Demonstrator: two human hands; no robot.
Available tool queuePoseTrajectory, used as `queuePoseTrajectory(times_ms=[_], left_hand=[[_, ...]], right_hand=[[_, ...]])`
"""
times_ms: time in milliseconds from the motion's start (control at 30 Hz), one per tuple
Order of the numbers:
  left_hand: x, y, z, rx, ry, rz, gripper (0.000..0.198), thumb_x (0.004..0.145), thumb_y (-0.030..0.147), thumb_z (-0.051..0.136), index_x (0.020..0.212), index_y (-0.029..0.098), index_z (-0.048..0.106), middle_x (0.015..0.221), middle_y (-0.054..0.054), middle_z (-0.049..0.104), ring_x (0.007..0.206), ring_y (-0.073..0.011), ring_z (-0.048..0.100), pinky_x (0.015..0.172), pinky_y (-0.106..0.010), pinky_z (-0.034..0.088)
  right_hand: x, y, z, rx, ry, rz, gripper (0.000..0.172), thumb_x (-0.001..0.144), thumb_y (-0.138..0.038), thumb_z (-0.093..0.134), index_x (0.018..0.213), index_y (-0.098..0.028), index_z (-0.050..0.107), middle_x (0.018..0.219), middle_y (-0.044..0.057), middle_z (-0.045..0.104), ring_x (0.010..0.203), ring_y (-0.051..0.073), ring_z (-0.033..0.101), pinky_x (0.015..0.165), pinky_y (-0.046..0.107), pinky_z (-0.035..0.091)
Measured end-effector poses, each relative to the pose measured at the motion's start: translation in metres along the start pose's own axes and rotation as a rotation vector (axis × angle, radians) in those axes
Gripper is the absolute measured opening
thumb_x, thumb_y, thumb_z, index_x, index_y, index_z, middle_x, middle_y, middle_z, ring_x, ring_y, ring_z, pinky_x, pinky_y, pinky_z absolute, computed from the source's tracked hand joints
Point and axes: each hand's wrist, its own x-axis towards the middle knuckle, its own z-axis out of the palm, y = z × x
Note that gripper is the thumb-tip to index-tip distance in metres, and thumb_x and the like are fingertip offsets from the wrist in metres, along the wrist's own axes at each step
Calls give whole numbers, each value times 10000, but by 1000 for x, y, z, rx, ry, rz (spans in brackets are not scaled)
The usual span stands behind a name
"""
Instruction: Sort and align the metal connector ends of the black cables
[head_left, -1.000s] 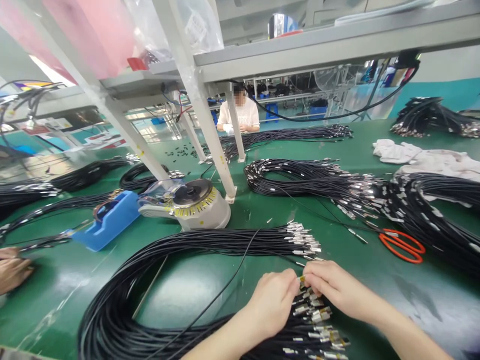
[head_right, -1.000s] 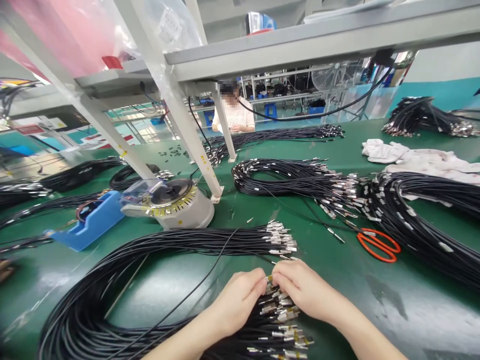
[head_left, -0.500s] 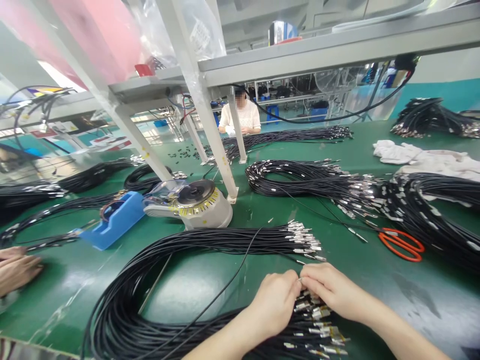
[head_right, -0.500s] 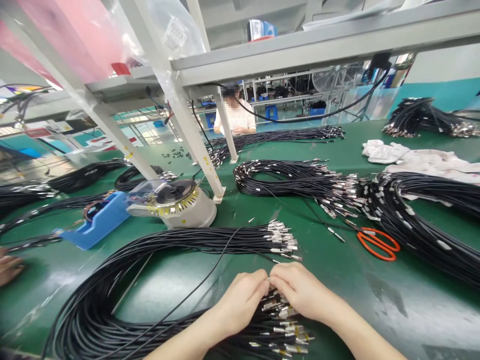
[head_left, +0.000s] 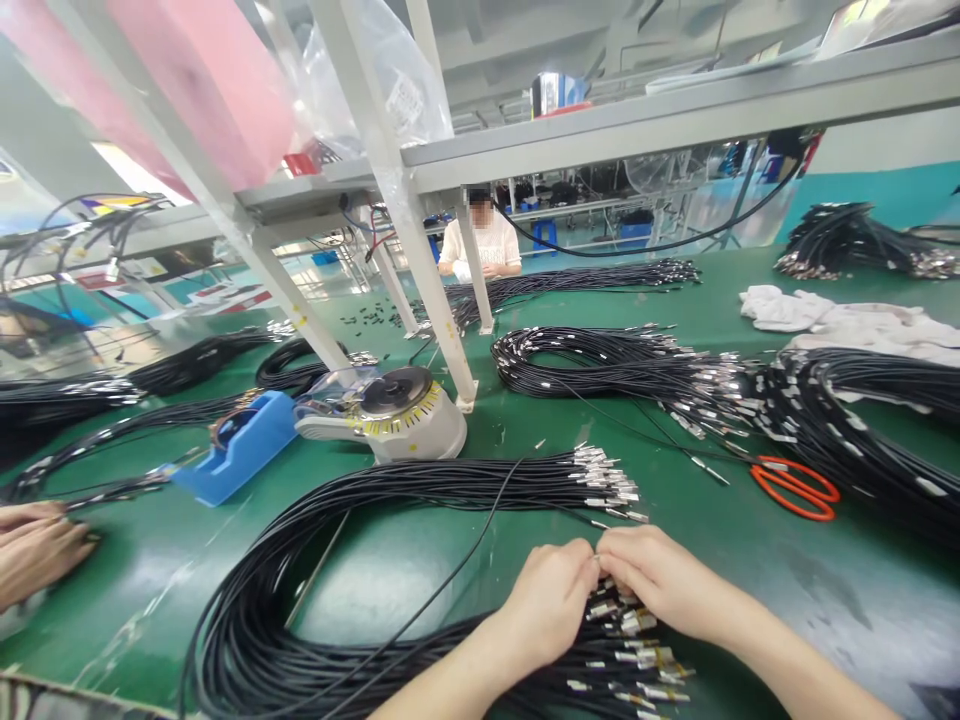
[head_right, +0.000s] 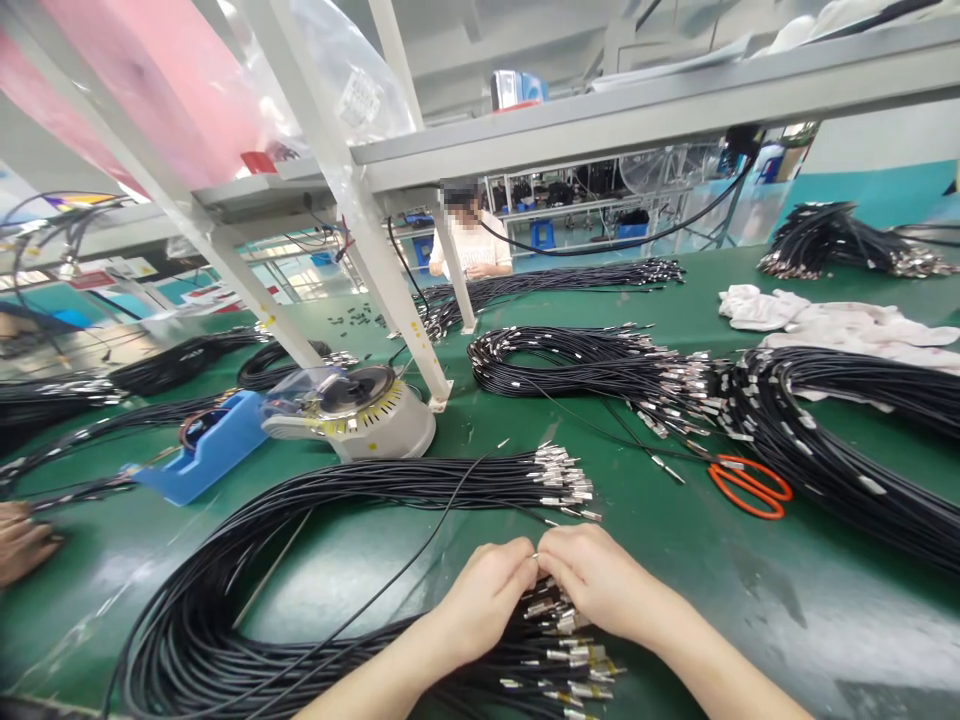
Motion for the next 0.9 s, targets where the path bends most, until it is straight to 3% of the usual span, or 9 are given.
queuePoseTrajectory(times_ms=[200,300,367,467,567,633,700,800,900], left_hand=[[3,2,-9,-465,-1,-4,326,862,387,372,634,172,463,573,32,404,559,-101,383,555,-222,316],[1,2,-11,-664,-9,-66,377,815,495,419,638,166,467,515,57,317,469,-80,286,463,-211,249],[-2,5,-18,-665,15,-59,383,813,508,430,657,163,487,504,63,312,445,-73,265,448,-207,233],[-6,14,-48,-512,171,9,349,849,453,413,679,166,517,510,50,378,463,-84,340,480,-208,293],[1,16,-94,-267,479,47,306,873,367,397,685,170,535,602,13,492,600,-123,475,592,-223,374],[13,9,-121,25,659,-19,281,886,324,376,751,172,570,677,-2,538,681,-145,523,648,-235,393],[28,-1,-135,332,681,-171,270,894,291,368,808,169,593,783,-32,577,763,-173,559,698,-263,406],[39,-13,-125,481,617,-295,249,815,309,529,993,143,582,969,-100,580,785,-228,586,679,-315,429],[30,-10,-89,556,492,-229,353,813,336,540,1106,139,528,1048,-121,558,832,-241,586,684,-322,446]], right_hand=[[2,12,-11,335,26,25,419,939,-361,302,671,-173,563,576,0,558,581,141,537,614,248,425],[4,19,-7,173,117,45,373,937,-335,308,789,-183,615,672,19,592,662,160,543,664,273,431],[5,20,0,-3,107,40,284,911,-312,384,815,-201,627,761,34,603,744,178,538,707,290,427],[4,15,10,-148,42,37,194,877,-268,451,845,-211,634,824,46,601,820,198,533,740,306,428],[2,10,14,-176,-10,50,220,878,-233,423,881,-204,640,853,61,601,840,205,543,747,312,440],[3,9,17,-182,-3,66,261,870,-210,409,1039,-190,607,953,89,605,914,221,543,792,329,439],[6,8,20,-205,6,83,321,864,-196,399,1142,-173,558,1017,109,600,967,237,538,826,345,431],[16,6,24,-247,-31,104,252,852,-184,397,927,-188,638,893,83,615,846,227,574,729,328,445],[22,4,23,-259,-29,112,240,829,-131,396,716,-184,600,785,56,589,744,198,564,667,301,424]])
